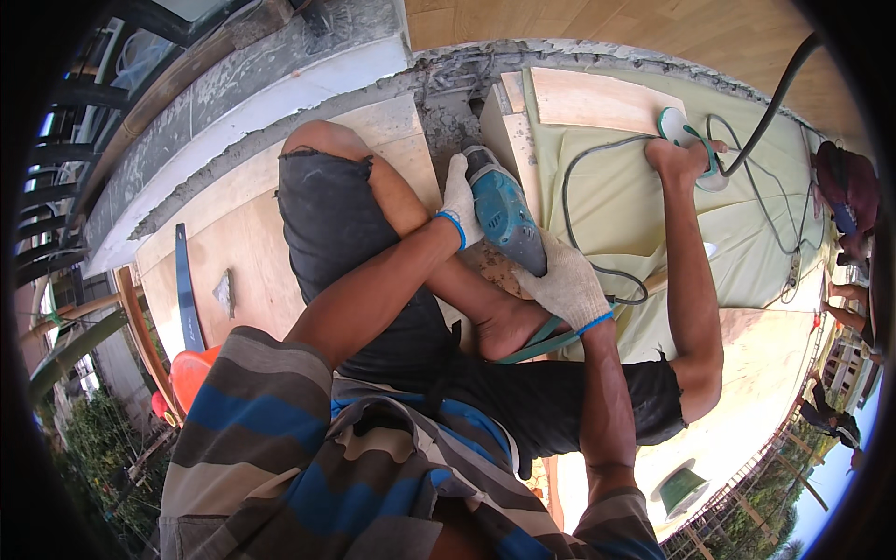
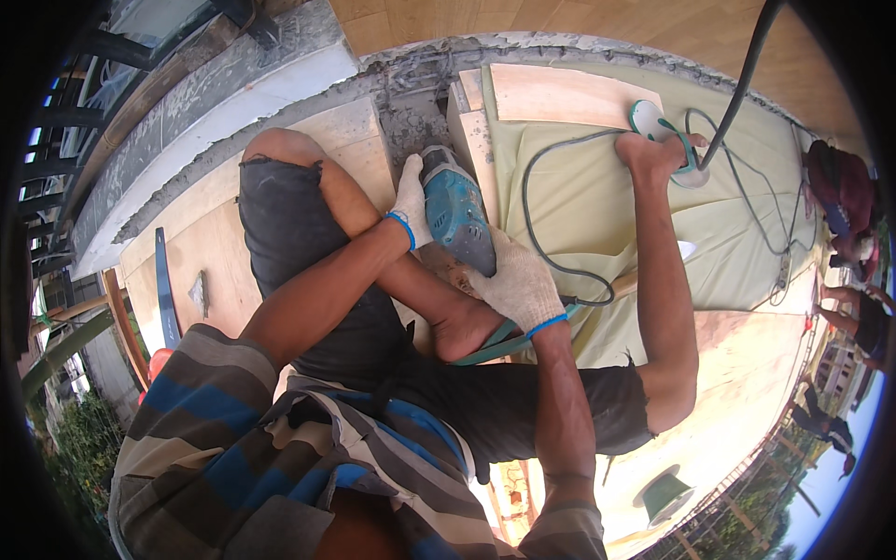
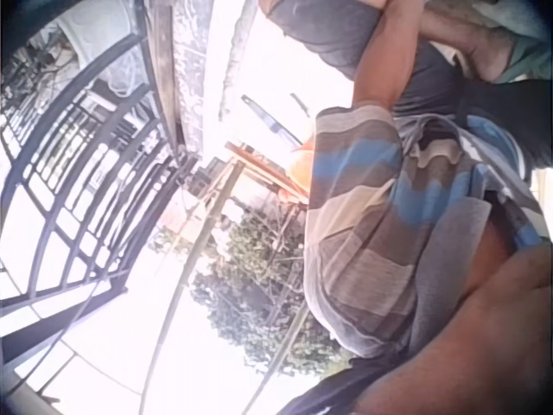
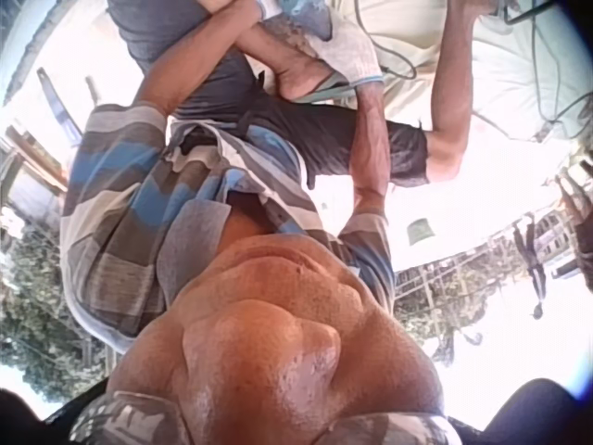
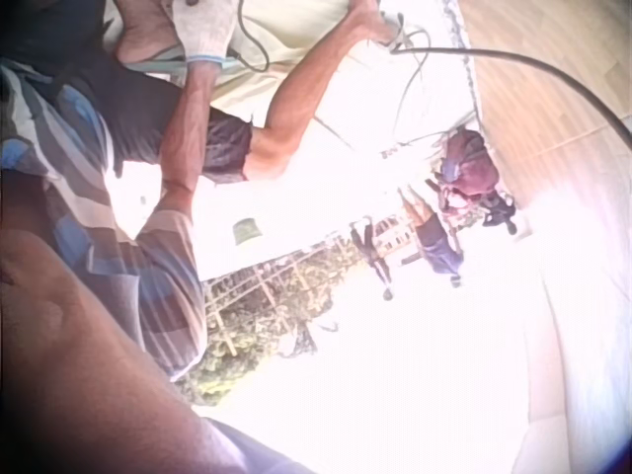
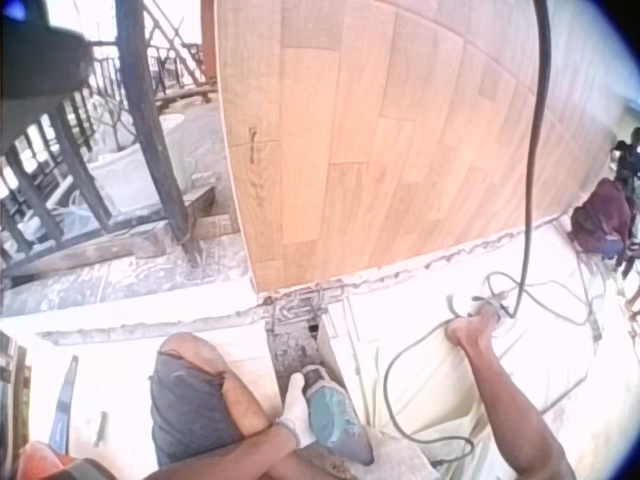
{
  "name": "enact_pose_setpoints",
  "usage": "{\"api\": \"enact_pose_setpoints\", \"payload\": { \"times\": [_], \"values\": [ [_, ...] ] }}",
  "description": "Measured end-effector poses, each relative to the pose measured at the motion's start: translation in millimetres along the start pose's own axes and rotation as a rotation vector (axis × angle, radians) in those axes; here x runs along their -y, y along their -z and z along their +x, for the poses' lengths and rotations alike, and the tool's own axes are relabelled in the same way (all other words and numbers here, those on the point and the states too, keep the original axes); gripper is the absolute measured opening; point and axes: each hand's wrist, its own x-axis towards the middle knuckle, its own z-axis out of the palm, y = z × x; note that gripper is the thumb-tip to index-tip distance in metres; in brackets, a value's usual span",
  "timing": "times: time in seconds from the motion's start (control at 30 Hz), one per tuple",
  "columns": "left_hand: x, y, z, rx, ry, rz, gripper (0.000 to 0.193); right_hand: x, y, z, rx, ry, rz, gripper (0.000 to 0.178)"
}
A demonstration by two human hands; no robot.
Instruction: The person sits on the floor and uses a handheld electric grinder to smooth a concrete edge along a tiled floor. The tool is guided along the joint between the concrete and tile, producing dust as the surface is ground down.
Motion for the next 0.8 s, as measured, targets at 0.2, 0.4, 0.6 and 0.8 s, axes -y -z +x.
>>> {"api": "enact_pose_setpoints", "payload": {
  "times": [0.2, 0.4, 0.6, 0.8],
  "values": [
    [-1, -1, 5, -0.037, -0.022, -0.078, 0.102, 1, 0, 4, -0.01, 0.024, 0.047, 0.065],
    [-12, -5, -12, 0.02, -0.003, -0.186, 0.108, 40, 33, 8, -0.005, 0.151, -0.033, 0.067],
    [-14, 14, -34, 0.459, 0.007, -0.144, 0.114, 75, 84, -29, 0.024, 0.317, -0.427, 0.074],
    [-5, 26, -30, 1.001, 0.243, -0.5, 0.116, 96, 106, -60, -0.013, 0.444, -0.56, 0.079]
  ]
}}
